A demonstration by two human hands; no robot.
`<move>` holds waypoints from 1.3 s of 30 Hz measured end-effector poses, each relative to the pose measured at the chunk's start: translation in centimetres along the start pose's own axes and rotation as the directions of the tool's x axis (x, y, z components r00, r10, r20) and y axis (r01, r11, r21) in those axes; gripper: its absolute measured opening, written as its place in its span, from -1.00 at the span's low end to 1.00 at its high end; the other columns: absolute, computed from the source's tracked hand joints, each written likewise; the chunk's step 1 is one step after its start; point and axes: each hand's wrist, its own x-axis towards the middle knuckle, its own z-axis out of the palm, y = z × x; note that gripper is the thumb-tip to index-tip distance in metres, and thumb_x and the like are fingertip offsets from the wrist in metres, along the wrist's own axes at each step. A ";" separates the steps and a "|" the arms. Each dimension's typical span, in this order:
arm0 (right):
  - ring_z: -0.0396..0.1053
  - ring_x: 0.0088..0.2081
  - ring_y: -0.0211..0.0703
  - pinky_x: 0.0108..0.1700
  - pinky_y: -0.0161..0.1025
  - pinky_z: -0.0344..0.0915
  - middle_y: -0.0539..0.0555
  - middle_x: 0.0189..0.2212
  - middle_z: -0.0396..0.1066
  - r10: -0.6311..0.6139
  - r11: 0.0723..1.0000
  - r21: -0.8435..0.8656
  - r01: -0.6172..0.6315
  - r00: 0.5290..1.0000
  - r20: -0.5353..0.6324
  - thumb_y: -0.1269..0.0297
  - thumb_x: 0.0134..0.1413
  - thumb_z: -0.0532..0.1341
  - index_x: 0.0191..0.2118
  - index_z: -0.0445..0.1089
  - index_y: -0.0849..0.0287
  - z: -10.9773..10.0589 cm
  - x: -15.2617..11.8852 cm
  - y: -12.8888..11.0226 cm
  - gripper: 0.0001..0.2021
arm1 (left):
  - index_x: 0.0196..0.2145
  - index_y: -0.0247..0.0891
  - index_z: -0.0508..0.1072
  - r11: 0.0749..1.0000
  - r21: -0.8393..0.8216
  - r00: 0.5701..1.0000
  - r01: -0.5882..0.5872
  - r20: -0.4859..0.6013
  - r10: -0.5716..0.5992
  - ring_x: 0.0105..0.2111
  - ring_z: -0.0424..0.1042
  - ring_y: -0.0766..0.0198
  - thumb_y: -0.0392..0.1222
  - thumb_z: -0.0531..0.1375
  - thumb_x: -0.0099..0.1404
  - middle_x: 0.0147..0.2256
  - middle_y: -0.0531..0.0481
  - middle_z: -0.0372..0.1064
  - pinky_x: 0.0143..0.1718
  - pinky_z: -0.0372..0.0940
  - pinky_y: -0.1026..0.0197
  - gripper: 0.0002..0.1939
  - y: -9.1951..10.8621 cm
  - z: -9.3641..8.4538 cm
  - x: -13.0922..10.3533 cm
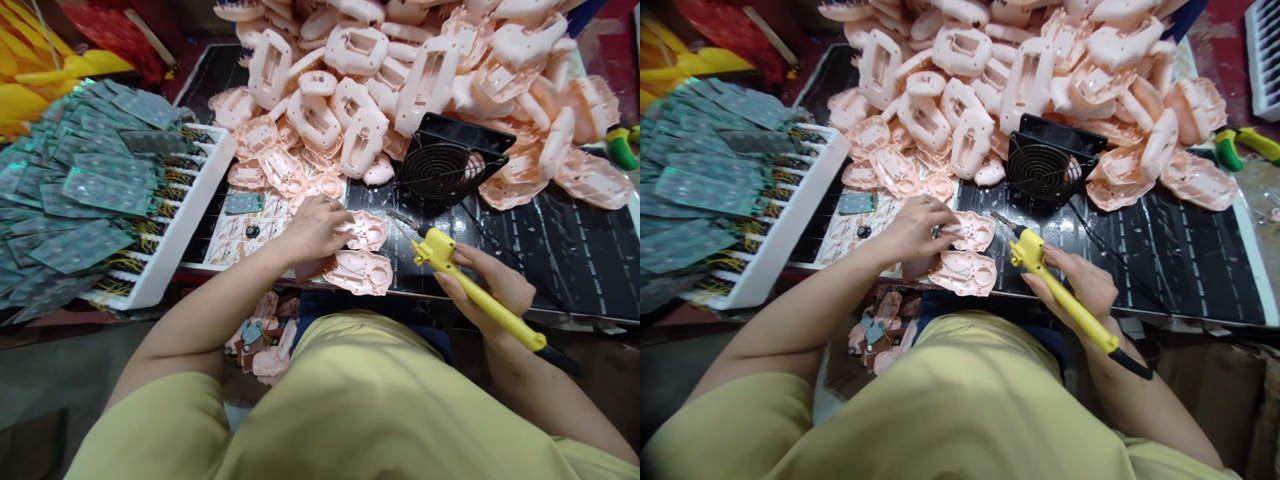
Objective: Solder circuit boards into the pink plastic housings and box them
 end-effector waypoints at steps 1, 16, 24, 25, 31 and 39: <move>0.55 -0.34 -0.11 -0.30 -0.24 0.53 0.03 -0.24 0.57 0.003 1.000 -0.010 -0.003 1.000 0.001 0.31 -0.03 0.40 0.08 0.37 0.04 -0.4 -0.1 0.0 -0.50 | 0.05 -0.24 0.47 0.999 -0.019 0.999 -0.034 -0.030 0.033 0.05 0.29 0.00 0.05 0.17 0.31 0.05 -0.17 0.38 0.10 0.10 0.01 -0.55 -0.3 -0.4 -0.3; 0.54 -0.38 -0.08 -0.38 -0.20 0.49 0.00 -0.26 0.57 -0.011 0.999 -0.052 0.004 0.991 -0.130 0.34 -0.05 0.40 0.02 0.45 0.02 -1.1 -1.3 0.3 -0.56 | 0.21 -0.20 0.32 0.977 0.124 0.963 -0.172 0.232 0.139 0.13 0.29 -0.13 0.11 0.20 0.27 0.15 -0.28 0.31 0.11 0.13 -0.09 -0.38 3.2 -1.3 -13.1; 0.54 -0.36 -0.04 -0.37 -0.17 0.49 0.01 -0.28 0.57 -0.005 0.998 -0.062 -0.001 0.995 -0.098 0.27 -0.05 0.41 0.00 0.45 0.02 -0.3 -1.6 0.4 -0.58 | -0.10 -0.03 0.55 0.993 -0.100 0.950 0.061 0.311 -0.027 -0.26 0.51 0.20 0.05 0.10 0.37 -0.14 -0.02 0.53 -0.19 0.30 0.22 -0.71 -0.2 -3.1 -15.3; 0.54 -0.35 -0.03 -0.36 -0.17 0.49 0.02 -0.28 0.57 -0.013 0.998 -0.056 0.007 0.994 -0.110 0.23 -0.04 0.41 -0.01 0.46 0.03 -0.2 -1.7 0.4 -0.58 | -0.07 -0.08 0.54 0.997 -0.060 0.972 0.054 0.232 -0.039 -0.18 0.50 0.18 0.02 0.05 0.41 -0.06 -0.06 0.49 -0.13 0.30 0.19 -0.67 -1.2 -2.4 -13.5; 0.55 -0.39 -0.06 -0.39 -0.23 0.46 0.09 -0.39 0.56 -0.119 0.993 -0.013 0.118 0.987 -0.111 -0.06 0.19 0.15 0.14 0.36 0.18 0.1 -1.1 -0.5 -0.48 | 0.26 -0.22 0.26 0.939 0.216 0.957 0.269 -0.170 -0.236 0.37 -0.17 -0.06 -0.06 -0.01 0.45 0.36 -0.21 -0.12 0.31 -0.24 -0.20 -0.51 -7.7 1.0 -2.1; 0.53 -0.14 -0.07 -0.06 -0.14 0.50 0.09 -0.14 0.55 -0.325 0.943 0.184 0.277 0.888 0.326 0.42 0.07 0.31 0.00 0.38 0.07 2.3 1.6 -0.5 -0.65 | 0.32 -0.28 0.13 0.972 0.184 0.985 0.149 0.055 -0.161 0.32 -0.01 -0.14 0.16 -0.02 0.42 0.33 -0.26 -0.01 0.24 0.02 -0.15 -0.34 1.0 3.2 -2.6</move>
